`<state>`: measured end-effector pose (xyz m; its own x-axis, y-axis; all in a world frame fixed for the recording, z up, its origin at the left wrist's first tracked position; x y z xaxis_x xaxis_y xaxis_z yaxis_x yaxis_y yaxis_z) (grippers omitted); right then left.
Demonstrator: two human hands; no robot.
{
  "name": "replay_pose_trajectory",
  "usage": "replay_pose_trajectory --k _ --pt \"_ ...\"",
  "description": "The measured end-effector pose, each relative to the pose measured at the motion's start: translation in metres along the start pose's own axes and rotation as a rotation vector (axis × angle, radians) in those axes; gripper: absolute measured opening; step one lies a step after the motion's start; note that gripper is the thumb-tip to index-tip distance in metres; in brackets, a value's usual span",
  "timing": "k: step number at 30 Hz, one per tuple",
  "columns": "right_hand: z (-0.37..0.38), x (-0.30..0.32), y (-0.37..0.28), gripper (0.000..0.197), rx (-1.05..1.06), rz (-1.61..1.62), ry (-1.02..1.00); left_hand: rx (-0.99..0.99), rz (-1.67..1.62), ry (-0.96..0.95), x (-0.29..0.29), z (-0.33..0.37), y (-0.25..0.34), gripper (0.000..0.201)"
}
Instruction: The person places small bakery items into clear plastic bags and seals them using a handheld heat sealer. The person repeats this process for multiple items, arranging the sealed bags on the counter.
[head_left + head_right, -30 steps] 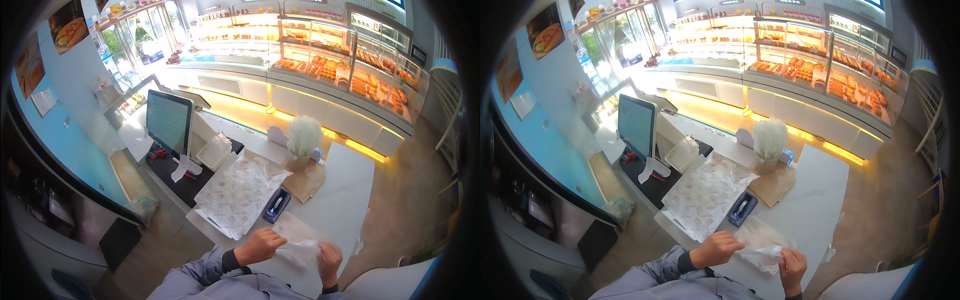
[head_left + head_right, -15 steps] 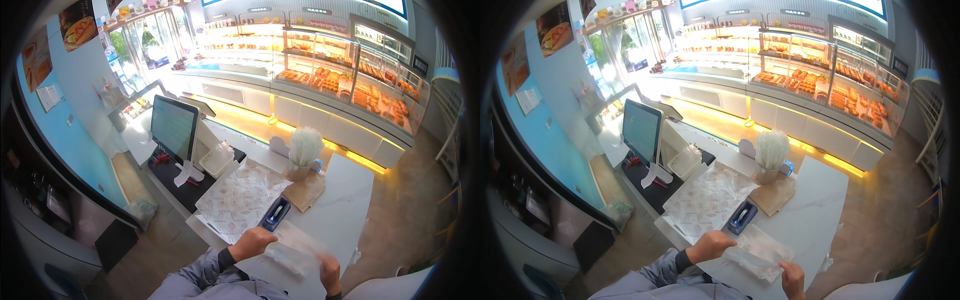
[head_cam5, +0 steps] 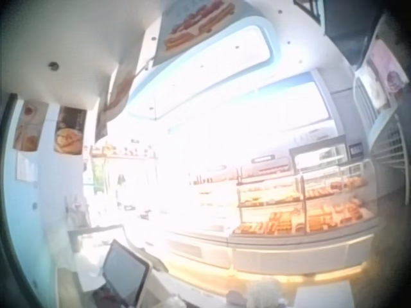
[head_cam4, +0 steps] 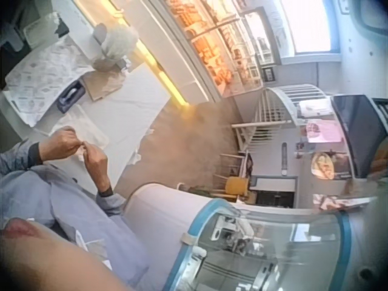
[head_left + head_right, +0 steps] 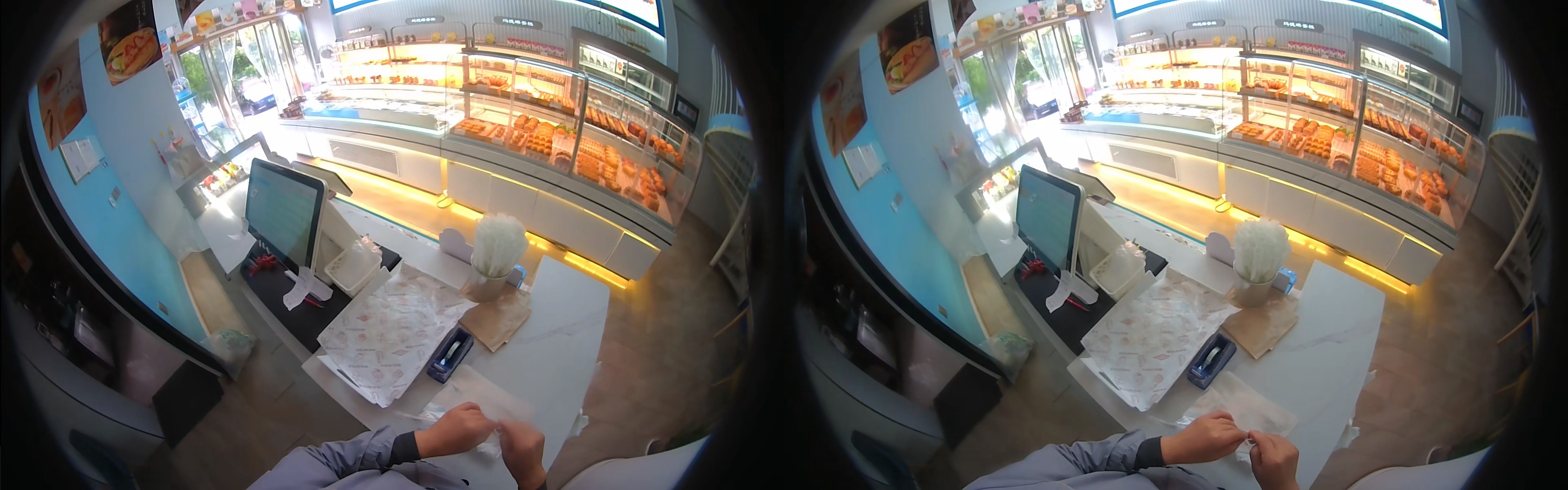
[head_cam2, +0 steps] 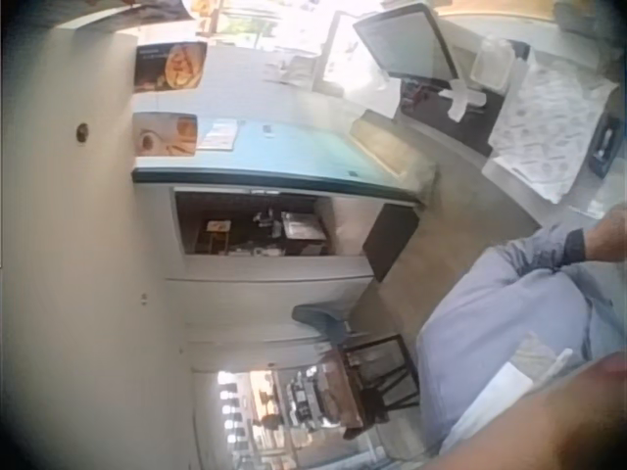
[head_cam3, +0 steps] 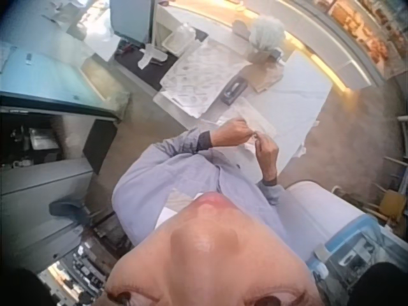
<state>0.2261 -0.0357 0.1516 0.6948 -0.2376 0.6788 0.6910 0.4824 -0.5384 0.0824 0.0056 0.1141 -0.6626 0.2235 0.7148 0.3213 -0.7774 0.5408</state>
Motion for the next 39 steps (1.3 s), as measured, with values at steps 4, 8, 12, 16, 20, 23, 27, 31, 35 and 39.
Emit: replay_pose_trajectory --k 4,8,12,16,20,23,27,31,35,39 --pt "-0.007 0.008 0.005 0.015 -0.021 -0.086 -0.026 0.094 -0.052 0.059 0.019 -0.001 -0.008 0.019" --pt "-0.009 0.025 0.018 0.014 -0.069 -0.093 0.047 0.204 -0.078 0.059 0.036 -0.020 -0.037 0.022" --pt "-0.019 0.037 0.033 0.016 -0.142 -0.069 0.081 0.291 -0.030 0.045 0.052 -0.040 -0.062 0.022" --pt "-0.019 0.043 0.031 0.017 -0.117 -0.104 0.103 0.320 0.012 0.039 0.057 -0.044 -0.070 0.023" --pt "-0.016 0.049 0.036 0.031 -0.074 -0.166 0.080 0.228 0.141 0.152 0.066 -0.029 -0.068 0.021" --pt "-0.003 0.062 0.031 0.031 -0.060 -0.136 0.194 0.084 0.148 0.312 0.085 -0.013 -0.046 0.020" --pt "-0.014 0.062 0.032 0.032 -0.081 -0.077 0.183 0.006 0.112 0.295 0.083 -0.021 -0.035 0.021" --pt "-0.074 0.015 0.073 0.030 -0.244 0.036 0.100 0.061 -0.065 0.099 0.025 -0.061 -0.065 0.016" --pt "-0.122 -0.026 0.100 0.026 -0.428 0.116 -0.012 0.154 -0.175 -0.059 -0.010 -0.083 -0.083 0.013" --pt "-0.113 -0.019 0.087 0.021 -0.265 -0.094 0.012 -0.006 0.084 -0.110 -0.005 -0.076 -0.074 0.016"
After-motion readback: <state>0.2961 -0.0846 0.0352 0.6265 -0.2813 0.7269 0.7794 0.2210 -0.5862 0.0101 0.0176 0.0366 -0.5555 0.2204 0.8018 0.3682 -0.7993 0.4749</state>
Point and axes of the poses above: each hand's wrist, its own z-axis towards the middle knuckle, its own x-axis out of the back of the hand, y = z × x, the point moved 5 cm from there along z, towards the middle knuckle, and after that the axes turned 1 degree about -y, right-handed, at the moved point
